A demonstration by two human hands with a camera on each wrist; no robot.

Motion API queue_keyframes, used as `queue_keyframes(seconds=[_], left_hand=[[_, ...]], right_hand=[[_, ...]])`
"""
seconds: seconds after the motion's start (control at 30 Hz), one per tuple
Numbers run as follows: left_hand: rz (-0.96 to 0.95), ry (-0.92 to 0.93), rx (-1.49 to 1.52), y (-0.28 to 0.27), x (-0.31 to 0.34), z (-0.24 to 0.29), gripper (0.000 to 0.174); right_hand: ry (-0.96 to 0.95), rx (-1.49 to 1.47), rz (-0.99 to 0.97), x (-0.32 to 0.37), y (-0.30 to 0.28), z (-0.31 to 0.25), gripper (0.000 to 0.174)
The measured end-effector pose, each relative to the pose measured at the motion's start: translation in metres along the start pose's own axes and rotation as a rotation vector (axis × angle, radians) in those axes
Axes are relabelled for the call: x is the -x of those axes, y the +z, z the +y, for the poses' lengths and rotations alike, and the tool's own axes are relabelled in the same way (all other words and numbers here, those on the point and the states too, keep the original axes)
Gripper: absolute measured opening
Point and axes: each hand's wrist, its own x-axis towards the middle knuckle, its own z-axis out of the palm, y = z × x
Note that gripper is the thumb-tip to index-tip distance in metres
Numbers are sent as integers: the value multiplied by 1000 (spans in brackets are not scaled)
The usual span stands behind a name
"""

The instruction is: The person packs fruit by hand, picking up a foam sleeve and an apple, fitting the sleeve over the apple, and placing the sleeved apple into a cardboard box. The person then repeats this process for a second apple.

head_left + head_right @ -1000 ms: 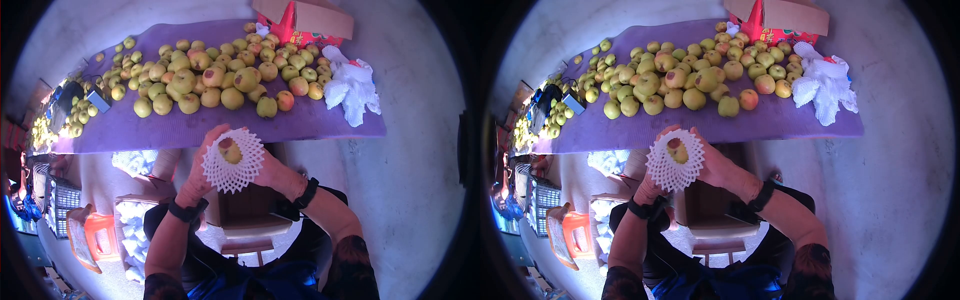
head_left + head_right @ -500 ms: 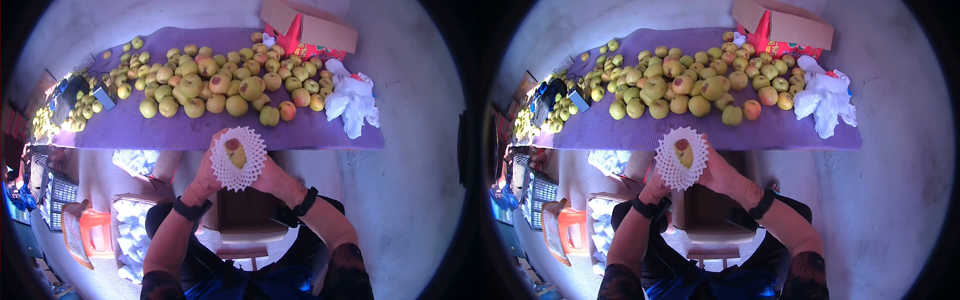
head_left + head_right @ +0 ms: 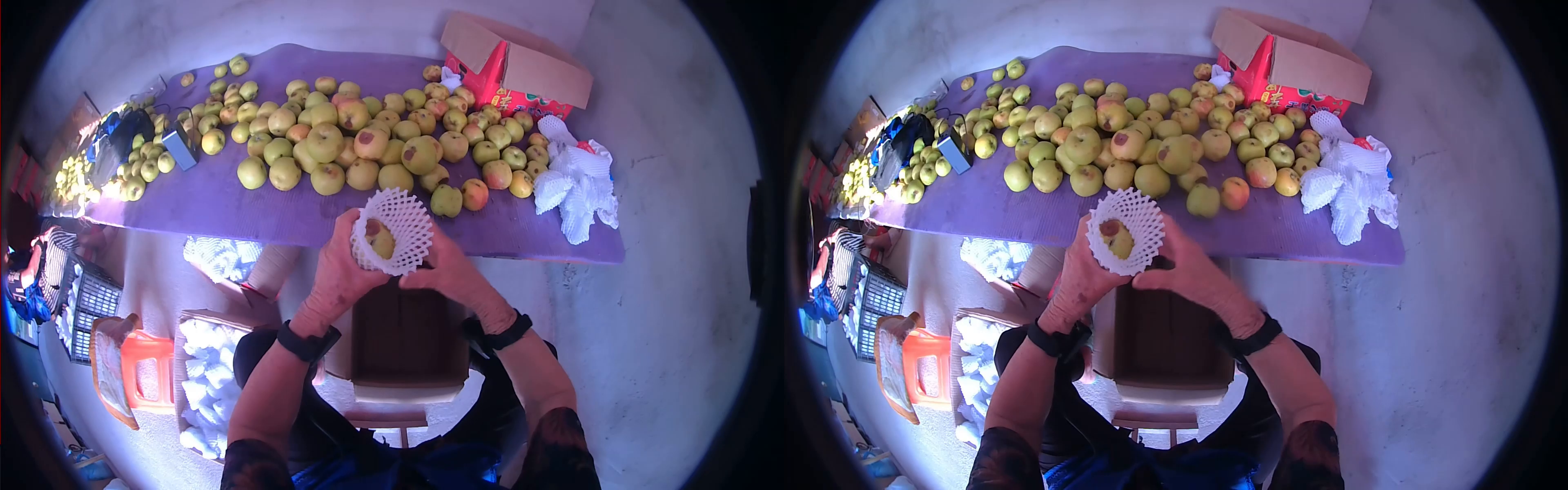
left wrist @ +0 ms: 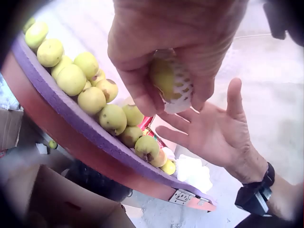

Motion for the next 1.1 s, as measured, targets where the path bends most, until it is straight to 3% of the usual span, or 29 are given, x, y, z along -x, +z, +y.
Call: queue_keyframes(seconds=[0.07, 0.17, 0.4, 0.47, 0.5, 0.57, 0.6, 0.67, 0.7, 0.77, 0.83, 0.9, 1.1], left_hand=[[2, -7, 7, 6, 1, 4, 88], [-10, -24, 24, 13, 2, 6, 82], [-86, 113, 192, 10, 0, 0, 87], [-352, -163, 828, -5, -2, 11, 82], [-348, -162, 826, -2, -1, 5, 82], [-69, -321, 1053, 8, -1, -12, 82], [-65, -321, 1053, 10, -1, -7, 82], [-5, -455, 1328, 17, -1, 10, 81], [0, -457, 1326, 23, -2, 6, 81], [-59, -377, 1502, 36, -3, -6, 78], [-46, -390, 1502, 34, -3, 2, 74], [-143, -383, 1480, 29, -5, 6, 72], [-128, -318, 1419, 33, -10, 1, 68]], right_hand=[[-172, 334, -24, -1, 12, 5, 82], [-33, 154, 41, -4, 19, 6, 82], [-121, 72, 148, -11, 11, 25, 75], [-24, -90, 189, -12, 2, 23, 66], [-25, -90, 185, -12, 1, 22, 66], [-1, -179, 223, -13, 1, 20, 60], [1, -179, 219, -13, 3, 20, 60], [-61, -121, 193, -14, 13, 21, 62], [-58, -124, 189, -16, 19, 21, 62], [-226, 27, 148, -19, 31, 21, 66], [-203, 28, 146, -23, 29, 28, 74], [-281, 357, 146, -28, 21, 30, 81], [-406, 542, 211, -27, 19, 28, 77]])
